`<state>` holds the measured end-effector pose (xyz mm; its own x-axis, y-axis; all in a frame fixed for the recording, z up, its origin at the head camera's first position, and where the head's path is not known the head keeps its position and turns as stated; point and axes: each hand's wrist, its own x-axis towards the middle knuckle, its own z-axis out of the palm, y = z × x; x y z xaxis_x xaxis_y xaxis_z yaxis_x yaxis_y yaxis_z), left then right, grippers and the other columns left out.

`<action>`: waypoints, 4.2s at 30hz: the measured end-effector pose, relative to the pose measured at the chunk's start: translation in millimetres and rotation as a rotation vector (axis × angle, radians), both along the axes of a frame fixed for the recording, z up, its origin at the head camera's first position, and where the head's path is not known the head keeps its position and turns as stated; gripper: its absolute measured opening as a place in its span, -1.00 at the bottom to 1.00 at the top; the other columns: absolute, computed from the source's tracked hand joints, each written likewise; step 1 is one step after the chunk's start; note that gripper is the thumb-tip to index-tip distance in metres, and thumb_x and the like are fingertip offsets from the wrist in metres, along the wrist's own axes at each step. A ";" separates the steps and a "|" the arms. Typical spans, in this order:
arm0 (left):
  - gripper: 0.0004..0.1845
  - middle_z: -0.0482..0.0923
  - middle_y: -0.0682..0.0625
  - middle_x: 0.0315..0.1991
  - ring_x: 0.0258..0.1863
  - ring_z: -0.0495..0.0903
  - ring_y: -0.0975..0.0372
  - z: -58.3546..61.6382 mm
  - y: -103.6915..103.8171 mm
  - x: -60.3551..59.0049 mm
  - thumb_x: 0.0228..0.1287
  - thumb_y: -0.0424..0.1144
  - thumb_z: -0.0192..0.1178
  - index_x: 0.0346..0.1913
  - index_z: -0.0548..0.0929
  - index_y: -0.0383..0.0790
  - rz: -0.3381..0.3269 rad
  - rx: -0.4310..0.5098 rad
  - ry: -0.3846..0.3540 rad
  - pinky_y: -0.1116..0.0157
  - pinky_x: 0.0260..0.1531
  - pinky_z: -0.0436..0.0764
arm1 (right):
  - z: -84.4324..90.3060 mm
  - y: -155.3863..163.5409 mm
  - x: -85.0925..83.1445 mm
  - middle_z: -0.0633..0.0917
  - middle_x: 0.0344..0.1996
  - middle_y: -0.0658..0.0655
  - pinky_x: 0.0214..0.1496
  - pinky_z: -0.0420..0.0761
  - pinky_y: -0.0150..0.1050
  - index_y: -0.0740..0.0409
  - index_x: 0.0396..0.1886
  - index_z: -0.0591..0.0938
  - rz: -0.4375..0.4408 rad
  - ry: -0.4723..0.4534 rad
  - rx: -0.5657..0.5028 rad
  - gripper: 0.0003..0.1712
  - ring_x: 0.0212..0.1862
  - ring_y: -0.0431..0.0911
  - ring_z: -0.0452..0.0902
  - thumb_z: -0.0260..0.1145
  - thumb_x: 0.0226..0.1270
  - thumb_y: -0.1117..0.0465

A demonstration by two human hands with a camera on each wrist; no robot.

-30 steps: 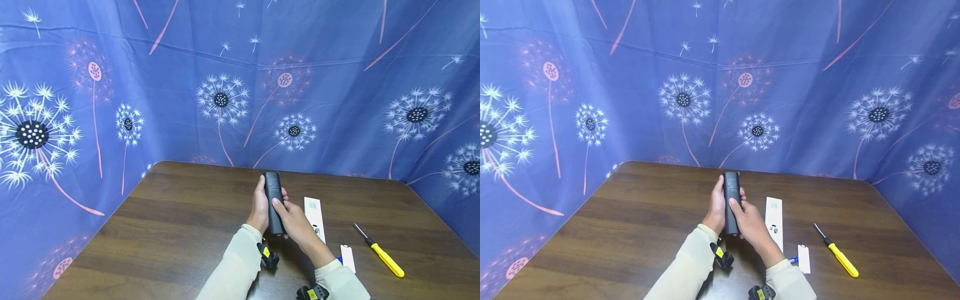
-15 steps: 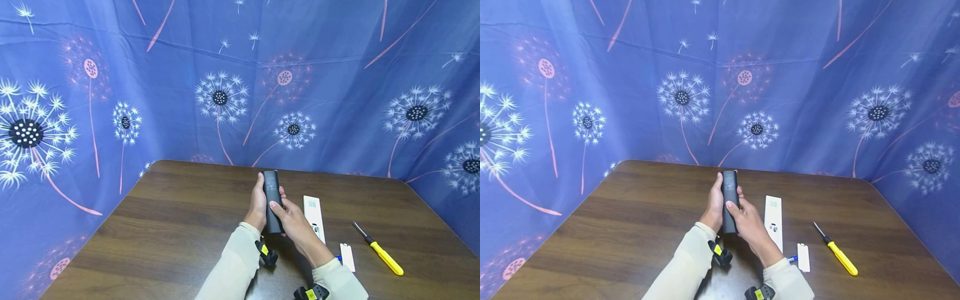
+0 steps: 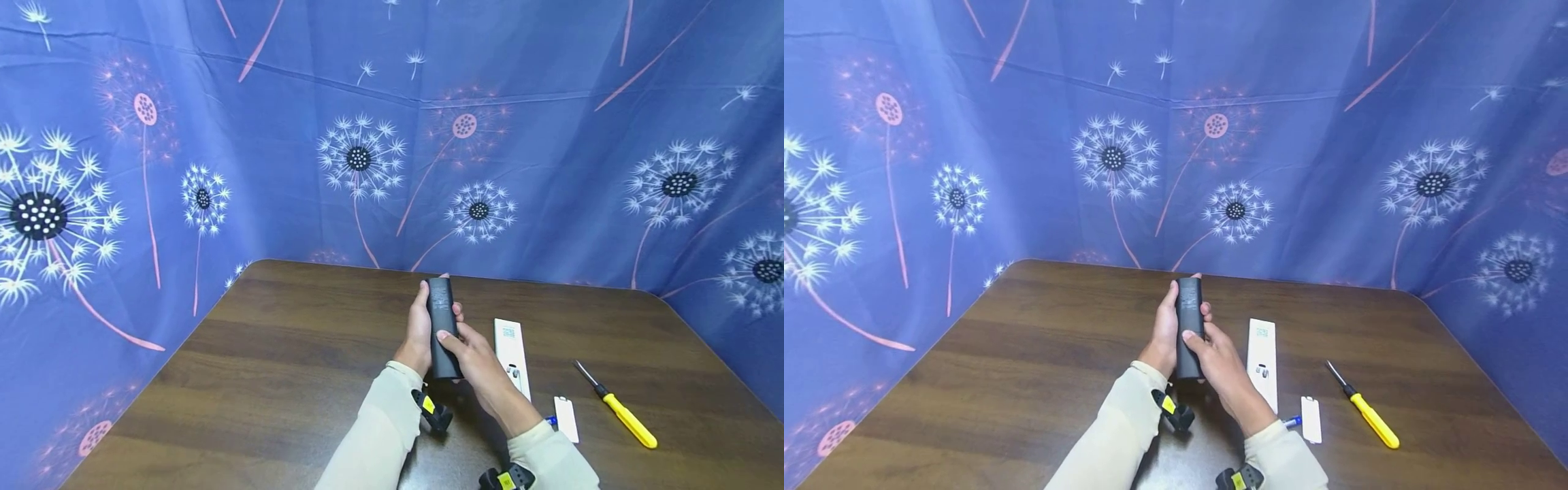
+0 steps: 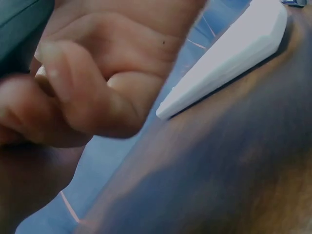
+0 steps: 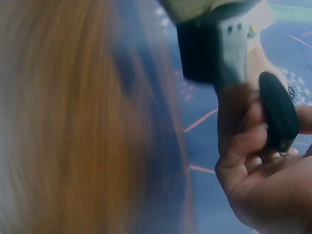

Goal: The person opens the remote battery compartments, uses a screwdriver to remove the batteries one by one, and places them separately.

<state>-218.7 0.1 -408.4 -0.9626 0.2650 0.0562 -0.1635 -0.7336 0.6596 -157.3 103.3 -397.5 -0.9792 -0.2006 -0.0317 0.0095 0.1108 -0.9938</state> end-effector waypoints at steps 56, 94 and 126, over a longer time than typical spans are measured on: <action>-0.41 0.39 0.04 -0.37 -0.34 0.46 0.26 6.4 11.0 7.4 0.57 0.28 -0.43 0.45 0.18 0.08 -0.021 0.033 0.063 0.28 -0.13 0.59 | 1.1 7.0 7.6 0.55 -0.16 0.17 -0.28 0.53 -0.23 0.33 0.21 0.46 -0.030 -0.064 -0.182 -0.41 -0.22 -0.04 0.49 -0.04 0.62 -0.12; -0.47 0.37 0.07 -0.45 -0.42 0.41 0.29 8.5 6.9 6.0 0.57 0.28 -0.48 0.20 0.30 0.03 -0.014 0.105 0.042 0.34 -0.28 0.54 | 2.3 9.8 9.5 0.55 0.03 0.26 0.02 0.55 -0.13 0.27 0.37 0.38 0.102 -0.067 -0.178 -0.43 0.00 0.03 0.52 0.15 0.53 0.04; -0.42 0.41 0.06 -0.42 -0.44 0.43 0.28 -3.4 0.9 0.6 0.60 0.25 -0.48 0.35 0.29 0.02 0.134 0.009 0.016 0.36 -0.36 0.53 | 0.8 8.9 24.0 0.66 -0.15 0.25 -0.36 0.72 -0.08 0.32 0.34 0.47 -0.066 0.200 0.249 -0.44 -0.24 -0.01 0.65 0.26 0.49 0.10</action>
